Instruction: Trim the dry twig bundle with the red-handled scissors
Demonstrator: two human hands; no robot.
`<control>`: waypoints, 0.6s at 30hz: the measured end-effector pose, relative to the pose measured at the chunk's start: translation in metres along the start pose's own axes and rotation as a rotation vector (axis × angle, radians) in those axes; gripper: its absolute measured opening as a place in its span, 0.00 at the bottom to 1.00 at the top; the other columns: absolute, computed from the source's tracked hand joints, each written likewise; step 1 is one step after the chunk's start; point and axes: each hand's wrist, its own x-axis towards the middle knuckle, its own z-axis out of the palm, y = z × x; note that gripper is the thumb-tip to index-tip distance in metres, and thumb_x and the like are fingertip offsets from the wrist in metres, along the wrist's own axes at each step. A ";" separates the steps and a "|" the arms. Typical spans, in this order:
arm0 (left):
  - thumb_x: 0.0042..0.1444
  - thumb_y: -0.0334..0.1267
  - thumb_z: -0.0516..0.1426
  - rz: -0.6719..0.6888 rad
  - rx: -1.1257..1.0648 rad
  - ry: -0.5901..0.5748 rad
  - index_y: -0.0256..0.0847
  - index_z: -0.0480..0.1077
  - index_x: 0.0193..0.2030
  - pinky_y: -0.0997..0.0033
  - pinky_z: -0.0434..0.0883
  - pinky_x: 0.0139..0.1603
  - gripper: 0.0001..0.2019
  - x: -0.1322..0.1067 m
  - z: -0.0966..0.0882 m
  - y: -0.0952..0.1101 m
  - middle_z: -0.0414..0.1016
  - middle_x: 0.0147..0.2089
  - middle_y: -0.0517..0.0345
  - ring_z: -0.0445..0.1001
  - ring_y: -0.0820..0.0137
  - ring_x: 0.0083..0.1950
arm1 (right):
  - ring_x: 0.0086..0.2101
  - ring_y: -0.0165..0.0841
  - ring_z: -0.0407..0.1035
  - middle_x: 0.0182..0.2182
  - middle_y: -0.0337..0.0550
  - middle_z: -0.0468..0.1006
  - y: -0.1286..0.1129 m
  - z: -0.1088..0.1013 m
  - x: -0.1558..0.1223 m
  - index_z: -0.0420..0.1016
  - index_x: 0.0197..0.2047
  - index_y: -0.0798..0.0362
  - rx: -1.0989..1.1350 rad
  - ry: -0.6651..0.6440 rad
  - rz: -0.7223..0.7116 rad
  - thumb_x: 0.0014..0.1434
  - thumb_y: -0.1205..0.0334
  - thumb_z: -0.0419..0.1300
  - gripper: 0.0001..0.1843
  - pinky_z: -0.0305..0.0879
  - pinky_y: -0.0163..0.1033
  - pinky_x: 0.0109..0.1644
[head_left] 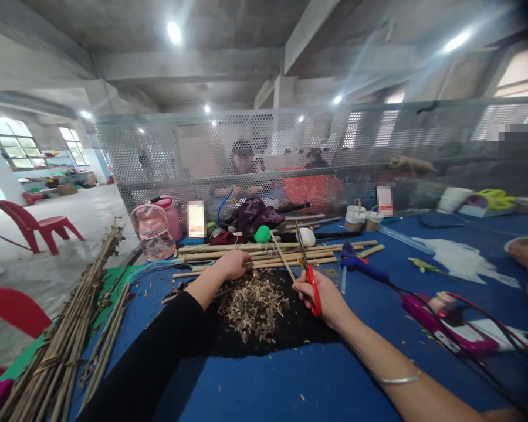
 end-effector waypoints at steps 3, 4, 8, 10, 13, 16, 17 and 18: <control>0.39 0.25 0.55 0.123 -0.036 -0.055 0.46 0.75 0.36 0.72 0.62 0.50 0.17 0.007 0.015 0.011 0.75 0.40 0.54 0.70 0.64 0.45 | 0.12 0.21 0.55 0.15 0.29 0.65 -0.001 0.000 -0.001 0.56 0.27 0.51 0.010 0.026 0.007 0.41 0.55 0.60 0.16 0.48 0.27 0.13; 0.38 0.24 0.55 0.119 -0.052 -0.073 0.47 0.75 0.36 0.72 0.61 0.50 0.18 0.009 0.019 0.015 0.75 0.40 0.55 0.70 0.64 0.45 | 0.12 0.21 0.55 0.15 0.29 0.65 -0.001 -0.001 -0.001 0.56 0.27 0.51 0.014 0.031 0.011 0.41 0.55 0.60 0.16 0.48 0.27 0.13; 0.34 0.22 0.56 0.071 -0.072 -0.106 0.46 0.76 0.27 0.73 0.62 0.50 0.16 0.013 0.025 0.022 0.76 0.38 0.56 0.70 0.64 0.44 | 0.12 0.21 0.55 0.15 0.29 0.65 -0.001 -0.003 -0.002 0.56 0.27 0.51 0.035 0.039 0.013 0.41 0.55 0.60 0.16 0.48 0.27 0.13; 0.34 0.22 0.55 0.107 -0.082 -0.147 0.45 0.76 0.25 0.75 0.64 0.47 0.15 0.013 0.022 0.020 0.76 0.35 0.58 0.71 0.66 0.41 | 0.12 0.21 0.55 0.15 0.29 0.64 -0.002 -0.003 -0.002 0.56 0.27 0.51 0.038 0.045 0.016 0.41 0.55 0.60 0.16 0.48 0.27 0.13; 0.36 0.23 0.52 0.171 -0.111 -0.201 0.44 0.76 0.30 0.77 0.66 0.40 0.17 0.011 0.016 0.015 0.77 0.31 0.60 0.72 0.70 0.34 | 0.13 0.21 0.55 0.15 0.29 0.64 -0.003 -0.001 -0.001 0.56 0.27 0.51 0.043 0.047 0.015 0.41 0.55 0.60 0.16 0.49 0.27 0.13; 0.35 0.21 0.51 0.162 -0.132 -0.134 0.44 0.77 0.30 0.76 0.67 0.37 0.20 0.008 0.014 0.012 0.77 0.30 0.60 0.72 0.70 0.32 | 0.14 0.22 0.57 0.16 0.30 0.65 -0.003 0.000 -0.001 0.57 0.27 0.51 0.040 0.039 0.011 0.40 0.56 0.60 0.16 0.51 0.27 0.14; 0.33 0.21 0.51 0.136 -0.133 -0.115 0.44 0.77 0.29 0.76 0.67 0.37 0.20 0.007 0.014 0.012 0.77 0.30 0.60 0.72 0.70 0.32 | 0.14 0.22 0.58 0.16 0.30 0.64 -0.003 0.000 -0.001 0.57 0.27 0.51 0.034 0.036 0.012 0.40 0.56 0.61 0.16 0.52 0.27 0.14; 0.32 0.20 0.51 0.106 -0.134 -0.114 0.44 0.77 0.28 0.77 0.67 0.37 0.20 0.006 0.014 0.012 0.77 0.29 0.60 0.72 0.70 0.32 | 0.14 0.22 0.58 0.16 0.30 0.64 -0.003 0.000 -0.001 0.57 0.27 0.52 0.028 0.033 0.015 0.40 0.55 0.61 0.16 0.52 0.27 0.14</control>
